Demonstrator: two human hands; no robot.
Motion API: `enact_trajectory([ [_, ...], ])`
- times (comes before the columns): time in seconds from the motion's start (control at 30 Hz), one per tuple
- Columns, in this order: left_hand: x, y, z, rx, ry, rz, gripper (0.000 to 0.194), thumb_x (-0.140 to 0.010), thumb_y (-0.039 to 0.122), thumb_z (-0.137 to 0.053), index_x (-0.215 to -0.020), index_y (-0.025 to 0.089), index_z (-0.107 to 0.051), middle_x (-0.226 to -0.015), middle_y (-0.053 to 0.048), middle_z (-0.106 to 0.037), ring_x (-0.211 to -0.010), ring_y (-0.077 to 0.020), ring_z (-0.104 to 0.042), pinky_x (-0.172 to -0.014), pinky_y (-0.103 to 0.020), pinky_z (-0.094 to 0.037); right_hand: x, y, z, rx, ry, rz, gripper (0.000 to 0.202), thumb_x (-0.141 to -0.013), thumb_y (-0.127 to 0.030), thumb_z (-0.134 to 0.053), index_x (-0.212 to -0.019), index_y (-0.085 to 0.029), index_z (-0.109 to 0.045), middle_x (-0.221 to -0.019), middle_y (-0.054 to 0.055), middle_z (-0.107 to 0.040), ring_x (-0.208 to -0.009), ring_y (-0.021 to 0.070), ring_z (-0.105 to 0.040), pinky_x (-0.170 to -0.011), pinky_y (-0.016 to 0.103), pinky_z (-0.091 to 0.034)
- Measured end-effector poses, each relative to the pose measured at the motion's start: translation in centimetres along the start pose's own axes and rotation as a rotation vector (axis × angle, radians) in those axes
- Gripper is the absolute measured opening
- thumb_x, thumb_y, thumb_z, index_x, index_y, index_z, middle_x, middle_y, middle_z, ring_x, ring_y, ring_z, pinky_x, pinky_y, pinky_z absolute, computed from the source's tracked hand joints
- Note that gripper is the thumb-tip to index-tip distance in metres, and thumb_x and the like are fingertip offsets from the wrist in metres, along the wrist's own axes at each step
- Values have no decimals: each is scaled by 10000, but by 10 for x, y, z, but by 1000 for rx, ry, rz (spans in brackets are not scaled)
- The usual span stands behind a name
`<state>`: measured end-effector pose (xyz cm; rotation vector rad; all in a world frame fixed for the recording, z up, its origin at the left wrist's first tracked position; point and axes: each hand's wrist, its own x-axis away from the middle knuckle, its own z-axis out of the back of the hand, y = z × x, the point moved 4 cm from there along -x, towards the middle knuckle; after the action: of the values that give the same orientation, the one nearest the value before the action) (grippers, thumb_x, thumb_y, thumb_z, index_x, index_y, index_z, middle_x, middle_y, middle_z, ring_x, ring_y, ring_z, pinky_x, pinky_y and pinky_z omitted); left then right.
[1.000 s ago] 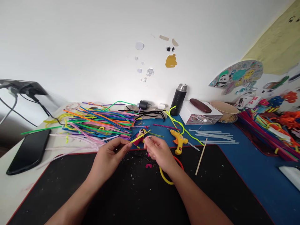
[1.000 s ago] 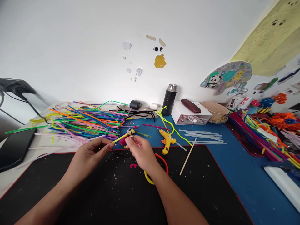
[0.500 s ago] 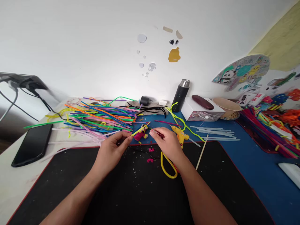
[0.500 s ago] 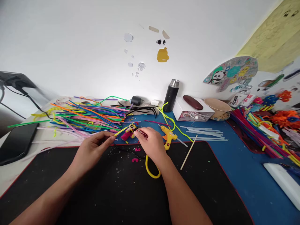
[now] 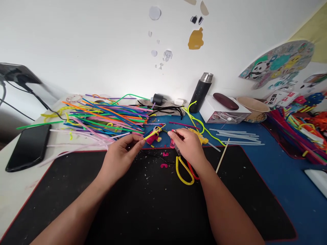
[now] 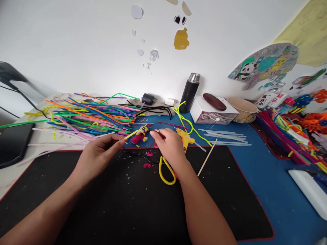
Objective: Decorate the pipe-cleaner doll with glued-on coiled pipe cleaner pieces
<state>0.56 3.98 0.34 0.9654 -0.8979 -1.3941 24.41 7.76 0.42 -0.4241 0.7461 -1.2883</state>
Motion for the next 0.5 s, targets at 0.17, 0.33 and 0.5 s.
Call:
enact_trajectory([
  [0.17,0,-2,-2,-20,-19,13,407,-915,596,-680,-960,199,-759,-894,-25,-736,-787,-191,-607,-703,-280,-442,3,-2,-7,66,-97,-52,545,-1028,-535,-627,-626,-219,-439,-582,-50,-415,-577,143,-406,-585,315,-223],
  [0.33,2,-2,-2,-55,-20,4,389,-918,581,-681,-967,204,-765,-869,-16,-733,-745,-179,-597,-670,-270,-434,5,-6,-14,174,-214,-63,494,-1014,-547,-670,-669,-210,-563,-676,-18,-593,-647,157,-506,-593,311,-243],
  [0.5,3,2,-3,-76,-23,-19,354,-927,552,-674,-942,211,-767,-827,-7,-724,-713,-172,-596,-646,-262,-436,4,-6,-18,310,-229,-39,450,-1041,-507,-655,-711,-205,-606,-732,5,-657,-691,172,-550,-597,316,-240],
])
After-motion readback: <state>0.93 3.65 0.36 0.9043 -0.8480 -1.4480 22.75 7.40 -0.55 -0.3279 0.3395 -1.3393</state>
